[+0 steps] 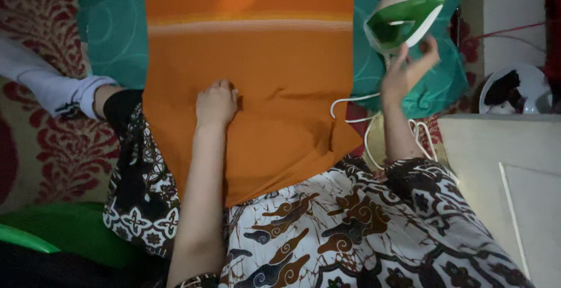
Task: The person irons an orange cloth laid on a green patterned surface. They repeatedly smooth the fabric with an iron, adjust the cloth's position, and fold it into a smaller rectangle.
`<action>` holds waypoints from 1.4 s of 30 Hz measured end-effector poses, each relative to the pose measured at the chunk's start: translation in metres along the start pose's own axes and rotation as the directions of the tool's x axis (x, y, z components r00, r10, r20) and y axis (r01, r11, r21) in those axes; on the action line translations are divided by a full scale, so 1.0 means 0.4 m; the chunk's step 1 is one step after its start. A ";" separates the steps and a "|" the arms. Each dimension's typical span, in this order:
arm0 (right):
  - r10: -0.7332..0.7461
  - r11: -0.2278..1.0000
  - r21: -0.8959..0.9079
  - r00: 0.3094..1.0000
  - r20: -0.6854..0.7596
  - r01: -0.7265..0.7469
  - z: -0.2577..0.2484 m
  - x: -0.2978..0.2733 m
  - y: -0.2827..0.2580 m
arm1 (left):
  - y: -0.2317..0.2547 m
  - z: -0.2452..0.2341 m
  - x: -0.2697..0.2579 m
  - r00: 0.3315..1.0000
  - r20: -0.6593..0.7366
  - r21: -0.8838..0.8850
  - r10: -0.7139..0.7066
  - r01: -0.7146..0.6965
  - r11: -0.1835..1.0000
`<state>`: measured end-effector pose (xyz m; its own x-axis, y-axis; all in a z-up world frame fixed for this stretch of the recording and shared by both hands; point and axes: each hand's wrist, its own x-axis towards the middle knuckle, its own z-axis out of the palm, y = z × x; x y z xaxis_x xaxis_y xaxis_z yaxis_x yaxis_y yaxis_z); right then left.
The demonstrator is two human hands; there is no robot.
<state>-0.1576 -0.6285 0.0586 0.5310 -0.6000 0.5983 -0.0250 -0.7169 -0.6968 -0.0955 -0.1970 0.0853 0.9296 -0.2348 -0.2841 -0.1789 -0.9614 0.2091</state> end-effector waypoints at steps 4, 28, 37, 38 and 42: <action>0.148 0.971 0.151 0.961 0.234 -0.187 -0.017 -0.123 -0.057 | 0.007 -0.010 -0.073 0.973 -0.225 0.010 0.051 -0.050 0.999; 0.271 0.710 -0.424 -0.337 0.901 -0.562 -0.228 -0.093 0.140 | -0.208 -0.073 -0.601 0.900 -0.213 -0.702 -0.379 0.129 0.700; 0.220 0.637 -0.143 0.002 0.975 -0.757 -0.160 0.011 0.196 | -0.192 -0.172 -0.568 0.936 -0.340 -0.564 -0.096 -0.121 0.817; 0.232 0.605 -0.124 0.025 0.972 -0.787 -0.149 0.007 0.193 | -0.186 -0.182 -0.560 0.936 -0.337 -0.613 -0.098 -0.140 0.778; 0.256 0.634 -0.118 0.063 0.965 -0.765 -0.084 0.003 0.143 | -0.203 -0.240 -0.494 0.892 -0.451 -0.630 -0.006 -0.314 0.710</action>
<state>-0.1870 -0.6823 0.0328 0.8440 0.1209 -0.5225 -0.5221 -0.0375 -0.8520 -0.2337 -0.0587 0.2144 0.9759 -0.1393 0.1679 -0.2163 -0.5188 0.8271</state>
